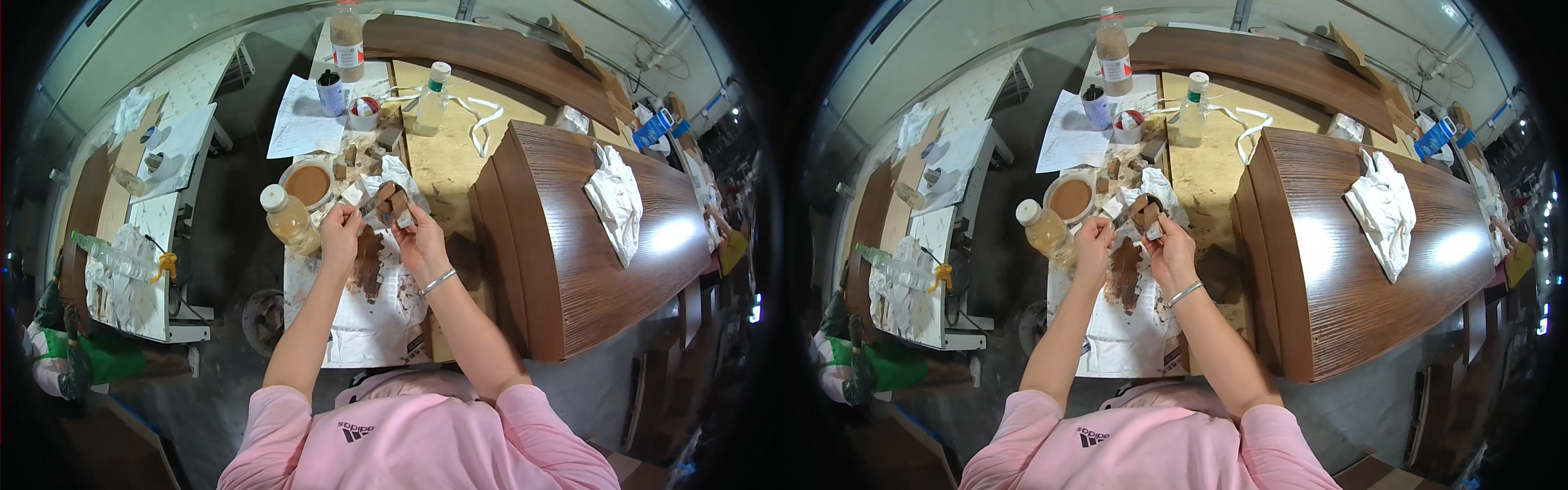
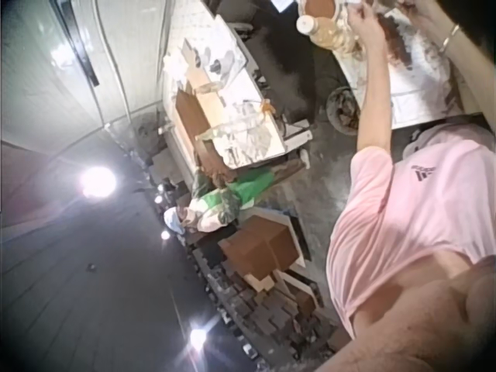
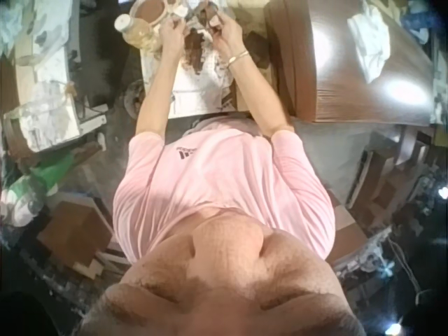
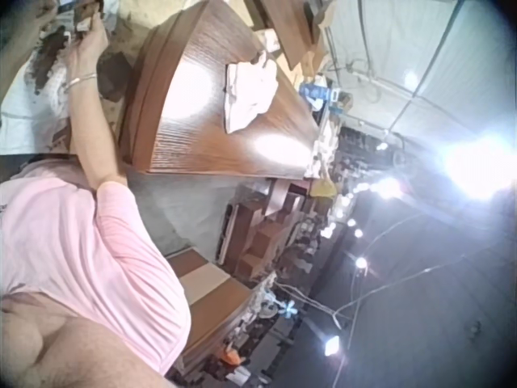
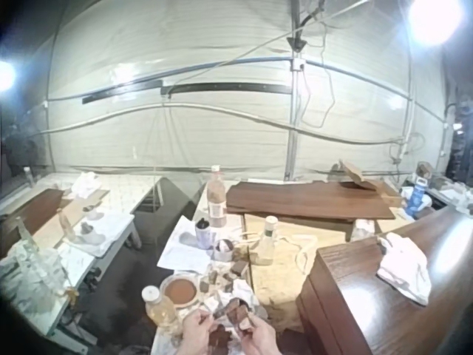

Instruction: The person rubs a small block along the edges and surfaces of several dark wood panels and wipes them with a white cloth.

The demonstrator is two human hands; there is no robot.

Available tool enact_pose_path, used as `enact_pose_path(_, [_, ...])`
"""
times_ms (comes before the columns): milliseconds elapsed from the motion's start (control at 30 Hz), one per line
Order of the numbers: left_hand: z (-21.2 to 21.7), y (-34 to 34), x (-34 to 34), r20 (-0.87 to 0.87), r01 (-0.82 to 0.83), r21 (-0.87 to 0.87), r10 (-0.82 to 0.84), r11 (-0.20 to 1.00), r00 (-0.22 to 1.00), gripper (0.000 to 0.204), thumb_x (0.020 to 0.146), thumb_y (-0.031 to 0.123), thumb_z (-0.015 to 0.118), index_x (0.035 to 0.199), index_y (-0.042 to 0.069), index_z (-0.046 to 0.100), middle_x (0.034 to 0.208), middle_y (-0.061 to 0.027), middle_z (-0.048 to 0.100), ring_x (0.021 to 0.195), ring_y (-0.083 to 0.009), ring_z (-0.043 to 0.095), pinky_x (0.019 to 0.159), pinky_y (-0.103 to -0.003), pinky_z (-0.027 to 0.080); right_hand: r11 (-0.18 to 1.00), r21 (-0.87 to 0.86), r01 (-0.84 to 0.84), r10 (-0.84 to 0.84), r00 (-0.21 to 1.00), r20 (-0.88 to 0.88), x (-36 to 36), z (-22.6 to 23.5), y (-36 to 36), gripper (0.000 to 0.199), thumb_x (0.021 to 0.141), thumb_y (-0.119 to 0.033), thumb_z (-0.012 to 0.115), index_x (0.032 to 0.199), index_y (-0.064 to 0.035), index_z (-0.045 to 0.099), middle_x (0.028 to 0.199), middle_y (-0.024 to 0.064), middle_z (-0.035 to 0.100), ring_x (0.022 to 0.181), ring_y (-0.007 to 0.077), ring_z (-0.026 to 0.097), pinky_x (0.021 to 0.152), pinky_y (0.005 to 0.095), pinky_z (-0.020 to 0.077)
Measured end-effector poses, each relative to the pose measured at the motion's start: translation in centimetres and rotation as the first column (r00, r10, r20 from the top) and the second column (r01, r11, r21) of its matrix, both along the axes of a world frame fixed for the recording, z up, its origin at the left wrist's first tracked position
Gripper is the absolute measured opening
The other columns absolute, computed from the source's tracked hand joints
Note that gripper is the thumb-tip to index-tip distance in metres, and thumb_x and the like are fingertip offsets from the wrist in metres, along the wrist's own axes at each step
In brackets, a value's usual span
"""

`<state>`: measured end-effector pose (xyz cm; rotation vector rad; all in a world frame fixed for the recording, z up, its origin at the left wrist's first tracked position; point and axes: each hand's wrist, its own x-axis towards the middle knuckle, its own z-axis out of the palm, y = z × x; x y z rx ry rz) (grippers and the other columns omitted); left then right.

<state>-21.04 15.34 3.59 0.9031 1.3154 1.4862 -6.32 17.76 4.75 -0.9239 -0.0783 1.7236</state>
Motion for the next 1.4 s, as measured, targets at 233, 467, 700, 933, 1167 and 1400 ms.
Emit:
enact_pose_path(233, [-0.8, -0.4, 1.2, -0.124, 0.002, -0.033, -0.006, 0.999, 0.992, 0.005, 0.096, 0.004, 0.059, 0.092, 0.003, 0.059, 0.077, 0.0015, 0.058, 0.067, -0.0052, 0.048, 0.060, -0.022, 0.039, 1.000, -0.023, 0.010, -0.010, 1.000, -0.021, -0.2, 0.8, -0.3, 0.014, 0.094, -0.017, 0.065, 0.094, -0.0031, 0.065, 0.083, 0.0073, 0.066, 0.071, 0.0188, 0.063, 0.065, 0.0332, 0.0553])
enact_pose_path(467, [0.6, -1.3, 2.1, -0.073, 0.013, -0.031, -0.015, 0.999, 0.997, 0.006, 0.096, 0.005, 0.060, 0.090, 0.003, 0.059, 0.076, 0.0006, 0.058, 0.067, -0.0059, 0.048, 0.063, -0.022, 0.040, 1.000, -0.024, 0.014, -0.013, 0.999, 0.034, 0.8, 1.2, -0.3, 0.014, 0.095, -0.018, 0.063, 0.092, -0.0044, 0.065, 0.083, 0.0066, 0.067, 0.070, 0.0183, 0.062, 0.062, 0.0317, 0.0542])
enact_pose_path(700, [-1.3, 1.3, 0.8, 0.014, -0.020, -0.008, 0.020, 1.000, 1.000, 0.007, 0.095, 0.005, 0.061, 0.089, 0.002, 0.061, 0.075, -0.0003, 0.060, 0.064, -0.0067, 0.050, 0.061, -0.023, 0.041, 0.999, 0.022, -0.040, 0.041, 0.998, -0.053, 1.0, 0.8, -1.2, 0.016, 0.097, -0.019, 0.060, 0.095, -0.0044, 0.064, 0.086, 0.0068, 0.067, 0.074, 0.0176, 0.061, 0.065, 0.0323, 0.0530])
enact_pose_path(933, [-1.2, 2.8, 0.8, -0.097, -0.057, -0.131, 0.045, 0.990, 0.994, 0.007, 0.093, 0.008, 0.064, 0.091, 0.001, 0.064, 0.077, -0.0023, 0.062, 0.069, -0.0085, 0.055, 0.064, -0.024, 0.045, 0.998, -0.020, -0.065, 0.062, 0.990, -0.129, 1.9, 2.3, -3.6, 0.019, 0.098, -0.017, 0.056, 0.105, -0.0002, 0.062, 0.093, 0.0111, 0.066, 0.078, 0.0199, 0.061, 0.067, 0.0316, 0.0531])
enact_pose_path(1167, [1.3, 1.2, 1.3, -0.756, -0.093, -0.108, -0.020, 0.990, 0.654, 0.029, 0.091, 0.010, 0.066, 0.116, -0.004, 0.065, 0.100, -0.0131, 0.072, 0.087, -0.0185, 0.068, 0.078, -0.029, 0.052, 0.945, 0.220, -0.241, 0.265, 0.960, -0.086, 4.5, 7.8, -10.6, 0.013, 0.094, -0.014, 0.060, 0.100, -0.0025, 0.064, 0.087, 0.0064, 0.064, 0.078, 0.0169, 0.058, 0.069, 0.0342, 0.0495])
enact_pose_path(1400, [8.5, -0.4, 5.4, -0.429, 0.162, 0.222, -0.053, 0.961, 0.902, 0.030, 0.094, 0.005, 0.062, 0.122, -0.007, 0.061, 0.111, -0.0119, 0.068, 0.099, -0.0162, 0.065, 0.090, -0.030, 0.051, 0.838, 0.365, -0.406, 0.365, 0.914, 0.179, 14.6, 19.8, -20.0, 0.034, 0.091, -0.005, 0.066, 0.123, 0.0048, 0.061, 0.099, 0.0058, 0.065, 0.082, 0.0091, 0.060, 0.070, 0.0231, 0.0493])
